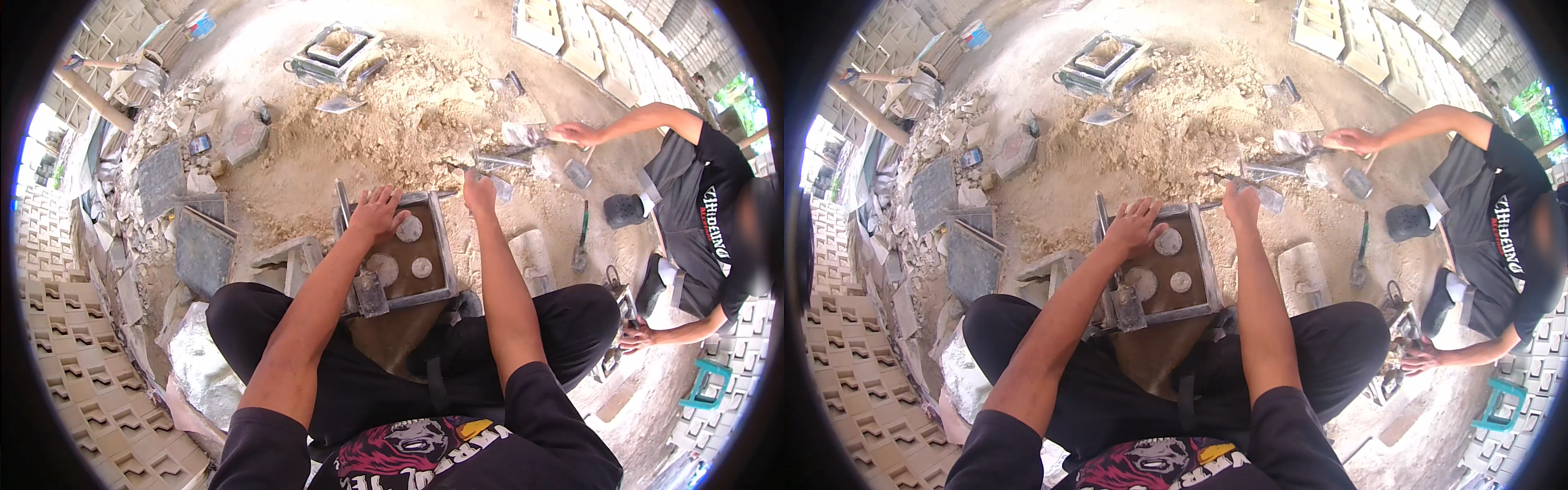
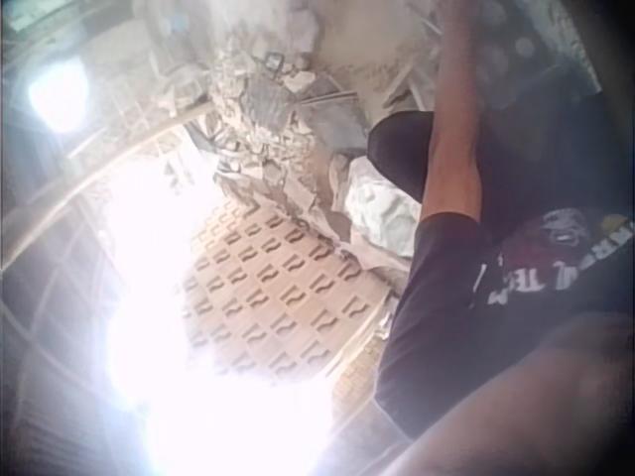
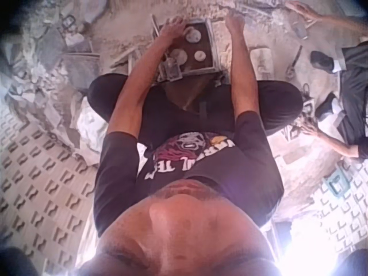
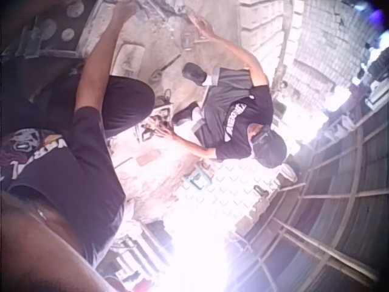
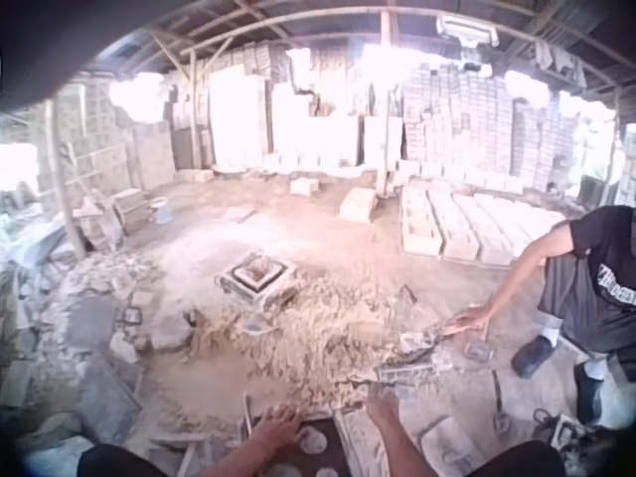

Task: The person is manufacturing paving stones by using a tool to smooth material into circular molds within a square frame, then lifting and moving a finished stone slab.

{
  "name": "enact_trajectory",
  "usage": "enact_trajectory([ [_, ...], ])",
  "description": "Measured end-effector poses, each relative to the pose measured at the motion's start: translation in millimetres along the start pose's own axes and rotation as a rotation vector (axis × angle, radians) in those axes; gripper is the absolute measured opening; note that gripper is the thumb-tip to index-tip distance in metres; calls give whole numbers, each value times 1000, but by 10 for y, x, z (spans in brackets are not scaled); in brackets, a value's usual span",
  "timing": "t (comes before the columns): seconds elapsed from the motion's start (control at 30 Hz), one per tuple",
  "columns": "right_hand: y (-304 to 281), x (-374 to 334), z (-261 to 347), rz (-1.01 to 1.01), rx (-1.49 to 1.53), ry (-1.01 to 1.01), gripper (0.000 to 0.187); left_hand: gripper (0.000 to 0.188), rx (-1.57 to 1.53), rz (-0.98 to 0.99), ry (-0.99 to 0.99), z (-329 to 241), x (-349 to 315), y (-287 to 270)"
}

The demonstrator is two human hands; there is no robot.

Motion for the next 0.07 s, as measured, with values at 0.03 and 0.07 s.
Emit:
enact_trajectory([
  [0.03,-9,-83,117,100,81,44,61,63,39,3,-5,16,7,-10],
  [0.07,-47,-275,323,208,157,90,66,64,76,10,-16,49,-7,-4],
])
Point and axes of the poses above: each hand's wrist, its own x-axis towards the middle knuckle, its own y-axis out of the palm, z = x × y, the point moved 5 cm from there along x, towards the middle knuckle, and after that the axes turned 3 degrees about -y, right-handed, at the moved point
